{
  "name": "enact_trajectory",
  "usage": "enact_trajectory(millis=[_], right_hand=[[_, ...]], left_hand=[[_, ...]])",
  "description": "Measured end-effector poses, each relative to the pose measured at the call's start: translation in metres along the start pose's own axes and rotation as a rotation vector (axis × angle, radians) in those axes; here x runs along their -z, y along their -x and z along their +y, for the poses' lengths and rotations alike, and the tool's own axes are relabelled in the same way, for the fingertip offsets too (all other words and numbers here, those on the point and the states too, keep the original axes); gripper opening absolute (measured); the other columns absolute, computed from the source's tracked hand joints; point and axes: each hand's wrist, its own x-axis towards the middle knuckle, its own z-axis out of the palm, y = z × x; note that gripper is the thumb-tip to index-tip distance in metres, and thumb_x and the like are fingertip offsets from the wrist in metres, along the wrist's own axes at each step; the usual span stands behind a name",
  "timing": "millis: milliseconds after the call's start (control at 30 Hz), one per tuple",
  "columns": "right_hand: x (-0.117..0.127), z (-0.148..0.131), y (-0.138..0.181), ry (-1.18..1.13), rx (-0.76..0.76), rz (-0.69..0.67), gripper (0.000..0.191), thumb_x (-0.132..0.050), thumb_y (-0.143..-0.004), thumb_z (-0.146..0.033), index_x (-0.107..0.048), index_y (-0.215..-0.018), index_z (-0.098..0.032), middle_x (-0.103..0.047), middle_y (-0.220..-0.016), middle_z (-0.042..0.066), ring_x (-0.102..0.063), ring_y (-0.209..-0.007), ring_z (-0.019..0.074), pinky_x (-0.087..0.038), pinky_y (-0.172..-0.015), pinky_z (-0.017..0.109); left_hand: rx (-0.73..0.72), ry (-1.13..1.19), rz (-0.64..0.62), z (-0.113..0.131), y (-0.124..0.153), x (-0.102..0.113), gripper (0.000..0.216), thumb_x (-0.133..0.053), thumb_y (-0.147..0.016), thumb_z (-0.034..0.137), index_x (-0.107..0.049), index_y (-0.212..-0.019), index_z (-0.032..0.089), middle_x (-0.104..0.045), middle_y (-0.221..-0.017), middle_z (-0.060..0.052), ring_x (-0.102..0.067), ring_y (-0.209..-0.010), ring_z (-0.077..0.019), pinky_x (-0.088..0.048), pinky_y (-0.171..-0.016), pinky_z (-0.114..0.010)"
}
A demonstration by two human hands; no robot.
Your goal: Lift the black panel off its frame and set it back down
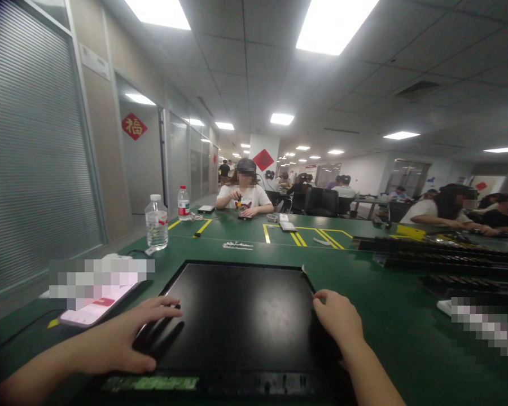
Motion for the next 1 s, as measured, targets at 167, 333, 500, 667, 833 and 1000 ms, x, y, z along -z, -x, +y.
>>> enact_trajectory(millis=[167,333,500,667,833,1000], right_hand=[[-0.001,-0.001,0.001,0.011,-0.005,0.001,0.034,-0.038,-0.072,-0.037,-0.068,-0.087,-0.029,-0.068,-0.088,0.006,-0.061,-0.086,0.0249,-0.042,-0.069,0.032],[-0.001,-0.002,0.0,0.009,-0.008,-0.004,0.034,-0.04,-0.072,-0.037,-0.069,-0.088,-0.028,-0.068,-0.088,0.006,-0.061,-0.084,0.0238,-0.042,-0.067,0.031],[-0.001,-0.007,0.001,0.005,-0.021,-0.02,0.034,-0.038,-0.072,-0.038,-0.068,-0.087,-0.03,-0.068,-0.09,0.005,-0.06,-0.085,0.0245,-0.042,-0.067,0.032],[-0.001,-0.01,0.004,0.014,-0.011,-0.029,0.035,-0.038,-0.073,-0.038,-0.068,-0.088,-0.029,-0.068,-0.091,0.005,-0.06,-0.086,0.0249,-0.043,-0.068,0.033],[0.001,-0.008,0.003,-0.047,-0.028,-0.032,0.033,-0.041,-0.073,-0.037,-0.068,-0.089,-0.027,-0.069,-0.086,0.005,-0.062,-0.082,0.0227,-0.043,-0.064,0.029],[0.003,0.002,-0.001,-0.15,-0.102,-0.023,0.035,-0.038,-0.074,-0.039,-0.066,-0.092,-0.028,-0.069,-0.079,0.002,-0.062,-0.075,0.0211,-0.043,-0.06,0.029]], left_hand=[[-0.02,0.012,-0.011,-0.005,0.0,-0.002,0.073,-0.072,-0.057,0.035,-0.047,-0.125,0.035,-0.03,-0.145,-0.003,-0.028,-0.131,-0.0309,-0.023,-0.106,-0.044],[-0.058,0.033,0.0,-0.004,0.002,-0.002,0.07,-0.072,-0.057,0.032,-0.048,-0.123,0.036,-0.031,-0.144,-0.001,-0.03,-0.13,-0.0294,-0.024,-0.106,-0.042],[-0.038,0.038,-0.003,0.001,0.006,0.004,0.066,-0.07,-0.059,0.04,-0.05,-0.122,0.033,-0.033,-0.143,-0.003,-0.032,-0.129,-0.0299,-0.026,-0.105,-0.041],[0.035,0.012,0.181,-0.009,0.0,0.001,0.052,-0.053,-0.074,0.045,-0.049,-0.123,0.029,-0.036,-0.14,-0.005,-0.037,-0.126,-0.0257,-0.028,-0.105,-0.039],[0.271,-0.105,0.369,-0.028,-0.014,-0.008,0.059,-0.05,-0.073,0.045,-0.05,-0.123,0.012,-0.043,-0.133,-0.016,-0.037,-0.125,-0.031,-0.028,-0.103,-0.043],[0.314,-0.188,0.392,-0.038,-0.017,-0.008,0.052,-0.045,-0.076,0.041,-0.057,-0.116,0.009,-0.05,-0.128,-0.017,-0.044,-0.12,-0.0288,-0.03,-0.102,-0.039]])
